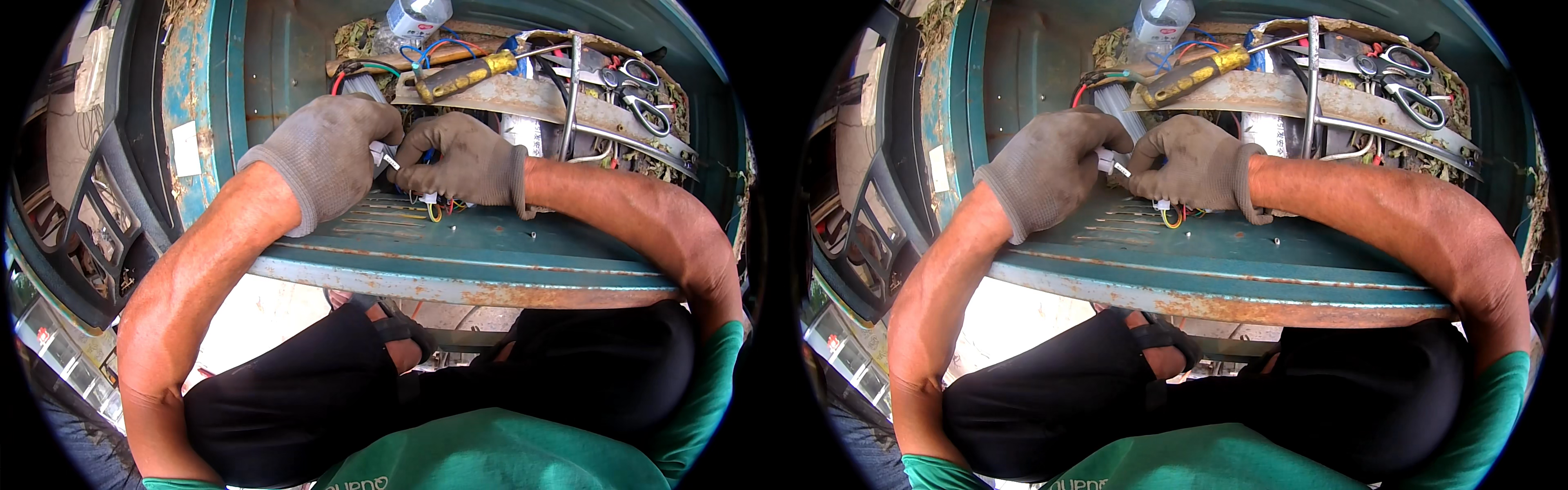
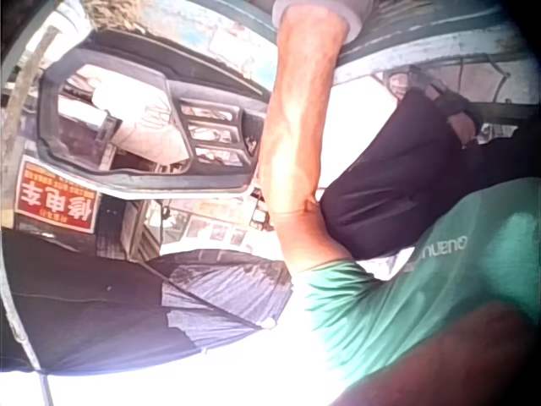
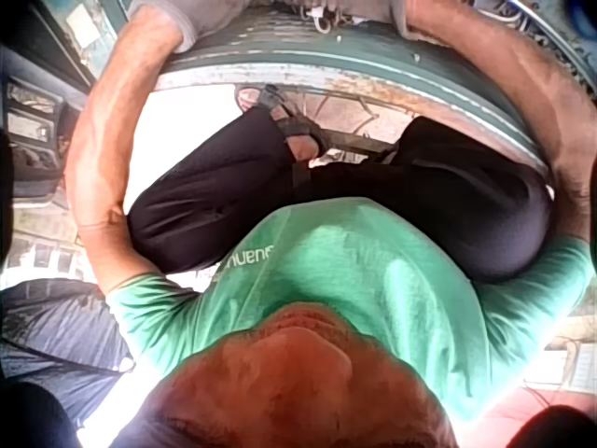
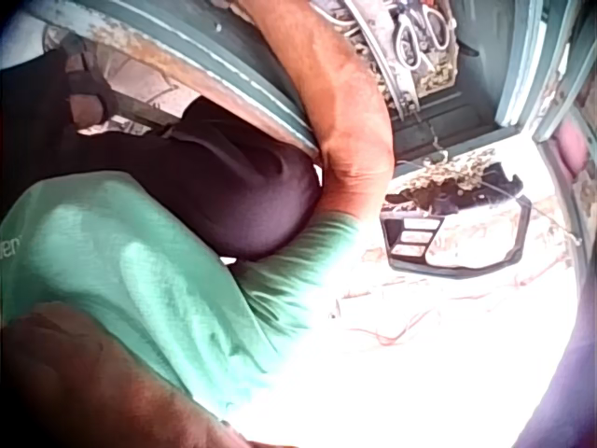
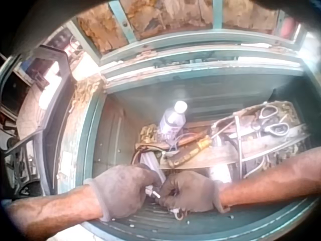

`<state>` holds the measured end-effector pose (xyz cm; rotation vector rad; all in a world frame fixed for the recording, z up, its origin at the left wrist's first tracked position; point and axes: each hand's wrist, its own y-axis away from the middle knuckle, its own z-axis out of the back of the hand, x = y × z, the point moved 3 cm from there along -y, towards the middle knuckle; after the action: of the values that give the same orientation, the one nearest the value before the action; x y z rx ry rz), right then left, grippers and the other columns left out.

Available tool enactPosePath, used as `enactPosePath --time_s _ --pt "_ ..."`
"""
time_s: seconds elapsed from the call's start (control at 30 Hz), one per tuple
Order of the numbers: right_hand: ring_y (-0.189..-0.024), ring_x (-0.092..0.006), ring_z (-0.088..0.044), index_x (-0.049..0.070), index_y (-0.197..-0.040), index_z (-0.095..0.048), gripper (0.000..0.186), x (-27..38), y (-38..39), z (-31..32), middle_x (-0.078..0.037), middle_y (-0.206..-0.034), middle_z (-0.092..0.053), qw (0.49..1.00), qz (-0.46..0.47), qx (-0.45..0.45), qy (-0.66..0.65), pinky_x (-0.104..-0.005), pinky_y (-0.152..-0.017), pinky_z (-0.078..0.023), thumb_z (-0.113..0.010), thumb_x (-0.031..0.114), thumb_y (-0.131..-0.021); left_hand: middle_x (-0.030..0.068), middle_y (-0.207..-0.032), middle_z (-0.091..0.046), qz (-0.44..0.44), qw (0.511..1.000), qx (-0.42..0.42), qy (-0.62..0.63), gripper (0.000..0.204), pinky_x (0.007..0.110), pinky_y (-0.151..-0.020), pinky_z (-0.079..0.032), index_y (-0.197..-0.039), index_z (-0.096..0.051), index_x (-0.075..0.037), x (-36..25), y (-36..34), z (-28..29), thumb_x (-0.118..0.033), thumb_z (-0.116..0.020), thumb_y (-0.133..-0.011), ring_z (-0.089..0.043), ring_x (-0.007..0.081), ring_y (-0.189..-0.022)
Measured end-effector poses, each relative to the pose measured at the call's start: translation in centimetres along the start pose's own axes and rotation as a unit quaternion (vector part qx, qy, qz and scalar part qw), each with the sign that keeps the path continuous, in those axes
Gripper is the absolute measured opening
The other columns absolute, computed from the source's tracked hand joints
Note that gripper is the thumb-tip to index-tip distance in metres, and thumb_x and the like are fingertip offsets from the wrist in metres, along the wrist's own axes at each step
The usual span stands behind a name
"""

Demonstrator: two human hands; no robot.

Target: The person works on a complex wiring harness inside a green metal container, using gloved hands to manipulate various colored wires and connectors. They repeatedly connect and disconnect small white plastic plugs and a red fuse holder, organizing the bundle of wires within the confined space.

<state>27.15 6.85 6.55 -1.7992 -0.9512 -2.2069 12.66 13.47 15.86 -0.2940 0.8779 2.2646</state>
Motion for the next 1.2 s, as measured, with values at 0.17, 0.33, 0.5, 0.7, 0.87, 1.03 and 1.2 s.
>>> enactPosePath --time_s 0.17,0.33,0.5,0.7,0.87,1.03,1.2 --pt "-0.088 -0.0161 -0.07 0.001 -0.09 -0.077 0.013 -0.6 -0.2 -0.1 -0.009 -0.094 -0.074 1.0 0.005 -0.008 0.011 -0.0315 -0.083 -0.057 -0.081 0.012 -0.085 0.0231 -0.104 -0.073 -0.005 1.0 0.003 -0.005 0.032 0.045 -0.092 -0.055 -0.108 -0.074 0.0 0.0 0.0 -0.1 0.007 -0.056 -0.083 -0.071 0.0402 -0.1" --pt "-0.088 -0.0159 -0.07 0.001 -0.09 -0.078 0.012 -0.4 -0.1 -0.2 -0.009 -0.093 -0.074 1.0 0.008 -0.011 0.003 -0.0316 -0.083 -0.057 -0.081 0.011 -0.084 0.0227 -0.103 -0.072 0.012 1.0 0.014 -0.004 0.032 0.045 -0.092 -0.055 -0.108 -0.074 0.0 -0.1 0.0 0.0 0.007 -0.056 -0.083 -0.071 0.04 -0.1" --pt "-0.088 -0.0159 -0.07 0.001 -0.091 -0.077 0.013 -0.5 -0.1 -0.1 -0.009 -0.094 -0.074 1.0 0.01 -0.011 0.006 -0.0315 -0.084 -0.057 -0.081 0.011 -0.084 0.0224 -0.104 -0.072 0.006 1.0 0.008 0.003 0.031 0.045 -0.092 -0.055 -0.108 -0.074 0.001 0.0 0.0 0.0 0.006 -0.056 -0.083 -0.07 0.0401 -0.1" --pt "-0.088 -0.0151 -0.069 0.0 -0.093 -0.077 0.016 -0.1 -0.1 0.0 -0.01 -0.095 -0.074 1.0 -0.001 -0.001 0.012 -0.0315 -0.084 -0.057 -0.079 0.014 -0.087 0.0232 -0.103 -0.072 0.018 1.0 0.01 0.001 0.031 0.046 -0.092 -0.055 -0.107 -0.074 0.002 0.1 -0.1 -0.2 0.007 -0.056 -0.083 -0.07 0.0406 -0.1" --pt "-0.086 -0.0117 -0.068 -0.002 -0.098 -0.077 0.02 0.4 0.1 0.1 -0.008 -0.092 -0.075 0.998 -0.05 0.039 -0.03 -0.0297 -0.081 -0.057 -0.075 0.017 -0.092 0.0239 -0.102 -0.072 0.02 1.0 0.005 -0.005 0.031 0.046 -0.092 -0.055 -0.106 -0.074 0.002 0.3 0.0 -0.3 0.007 -0.055 -0.082 -0.07 0.0408 -0.1" --pt "-0.083 -0.0112 -0.068 -0.002 -0.104 -0.077 0.029 -0.8 -0.2 -0.2 -0.007 -0.09 -0.075 0.995 -0.049 0.02 -0.084 -0.0295 -0.079 -0.057 -0.073 0.026 -0.095 0.0239 -0.102 -0.072 0.018 1.0 0.003 -0.011 0.031 0.046 -0.092 -0.055 -0.106 -0.075 0.001 0.2 -0.1 -0.3 0.007 -0.056 -0.082 -0.07 0.0408 -0.099" --pt "-0.086 -0.0102 -0.068 -0.003 -0.102 -0.076 0.024 -0.1 -0.1 0.1 -0.007 -0.093 -0.076 0.998 -0.043 0.005 -0.04 -0.0282 -0.083 -0.057 -0.074 0.02 -0.095 0.0237 -0.102 -0.072 0.028 1.0 0.01 -0.009 0.031 0.046 -0.092 -0.055 -0.106 -0.075 0.001 0.0 0.0 -0.2 0.006 -0.056 -0.082 -0.071 0.0402 -0.099"
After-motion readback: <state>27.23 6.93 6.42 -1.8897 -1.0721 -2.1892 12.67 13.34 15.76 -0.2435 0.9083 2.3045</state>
